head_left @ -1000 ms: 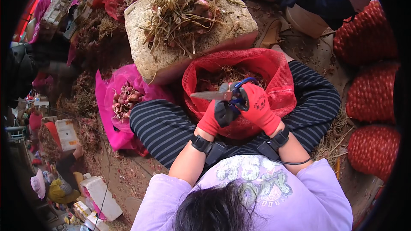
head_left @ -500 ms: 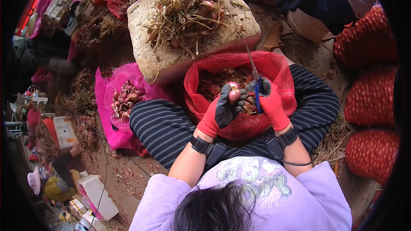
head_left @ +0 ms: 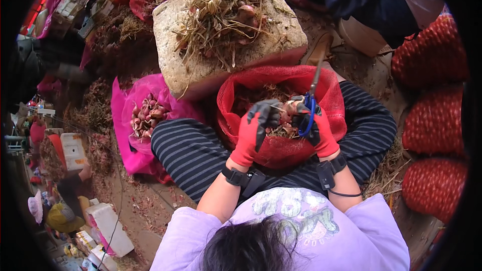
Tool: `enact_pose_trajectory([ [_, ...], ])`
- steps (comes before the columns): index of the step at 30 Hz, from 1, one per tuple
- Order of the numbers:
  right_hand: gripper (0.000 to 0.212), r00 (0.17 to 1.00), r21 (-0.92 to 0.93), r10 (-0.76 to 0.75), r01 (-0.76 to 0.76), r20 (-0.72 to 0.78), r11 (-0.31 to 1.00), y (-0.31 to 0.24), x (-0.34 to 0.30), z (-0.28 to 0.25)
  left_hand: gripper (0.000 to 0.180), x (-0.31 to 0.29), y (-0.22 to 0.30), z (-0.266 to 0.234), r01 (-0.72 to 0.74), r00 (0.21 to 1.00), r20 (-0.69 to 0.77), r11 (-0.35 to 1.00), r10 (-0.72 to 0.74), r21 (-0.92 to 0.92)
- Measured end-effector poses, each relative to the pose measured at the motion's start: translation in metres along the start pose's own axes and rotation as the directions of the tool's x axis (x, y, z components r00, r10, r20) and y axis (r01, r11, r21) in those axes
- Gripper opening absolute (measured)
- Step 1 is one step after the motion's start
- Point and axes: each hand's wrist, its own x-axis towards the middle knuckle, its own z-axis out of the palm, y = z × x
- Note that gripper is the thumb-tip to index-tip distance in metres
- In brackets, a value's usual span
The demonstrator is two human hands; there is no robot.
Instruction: The recorder sits on the ground and uses scissors to trim the roots and stalks of shallots, then places the trimmed shallots into a red net bag.
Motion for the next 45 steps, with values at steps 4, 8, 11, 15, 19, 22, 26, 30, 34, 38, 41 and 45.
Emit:
enact_pose_trajectory([
  [4,0.023,0.997,0.103,-0.062,0.058,0.036,0.993,-0.005,-0.002,0.014,0.03,0.005,-0.005,-0.018,-0.13,0.984,-0.134,0.988,0.117,-0.087],
  [8,0.023,0.991,0.321,0.051,-0.009,-0.122,0.947,0.003,0.004,0.004,0.028,-0.001,0.003,-0.002,-0.114,0.993,0.018,0.977,0.113,0.178],
  [11,0.024,0.984,0.03,-0.078,0.084,-0.158,0.996,0.005,-0.002,0.008,0.036,-0.001,-0.003,0.016,-0.08,0.997,-0.015,0.995,0.081,0.054],
  [15,0.03,0.976,-0.315,-0.139,0.08,-0.168,0.946,-0.004,-0.002,0.008,0.034,-0.007,0.014,0.01,0.241,0.957,0.17,0.971,-0.237,-0.005],
  [19,0.032,0.966,-0.502,-0.207,0.103,-0.154,0.858,-0.003,0.003,0.016,0.031,-0.005,0.003,0.002,0.253,0.955,0.168,0.967,-0.244,-0.033],
  [22,0.029,0.94,-0.434,-0.205,0.069,-0.274,0.898,0.011,0.007,0.013,0.036,-0.001,-0.015,0.014,-0.297,0.883,-0.261,0.896,0.389,0.328],
  [26,0.029,0.885,-0.422,-0.267,0.091,-0.38,0.902,0.012,0.006,0.03,0.039,-0.004,0.014,0.02,-0.39,0.718,0.185,0.167,0.671,0.906],
  [30,0.032,0.873,-0.44,-0.353,0.185,-0.337,0.879,0.024,0.007,0.026,0.039,-0.001,0.008,0.02,-0.348,0.719,0.238,0.042,0.653,0.936],
  [34,0.032,0.864,-0.393,-0.373,0.231,-0.339,0.89,0.024,0.001,0.033,0.037,-0.004,0.008,0.025,-0.322,0.737,0.22,0.047,0.64,0.945],
  [38,0.031,0.83,-0.418,-0.443,0.289,-0.338,0.861,0.029,0.002,0.037,0.031,-0.004,0.002,0.028,-0.316,0.75,0.188,0.093,0.634,0.944],
  [41,0.026,0.84,-0.32,-0.394,0.282,-0.372,0.904,0.025,0.002,0.041,0.029,-0.005,0.005,0.03,-0.328,0.727,0.227,0.038,0.648,0.944],
  [45,0.023,0.844,-0.202,-0.341,0.28,-0.415,0.939,0.036,0.006,0.014,0.029,-0.011,0.011,0.032,-0.364,0.731,0.311,-0.038,0.607,0.931],
])
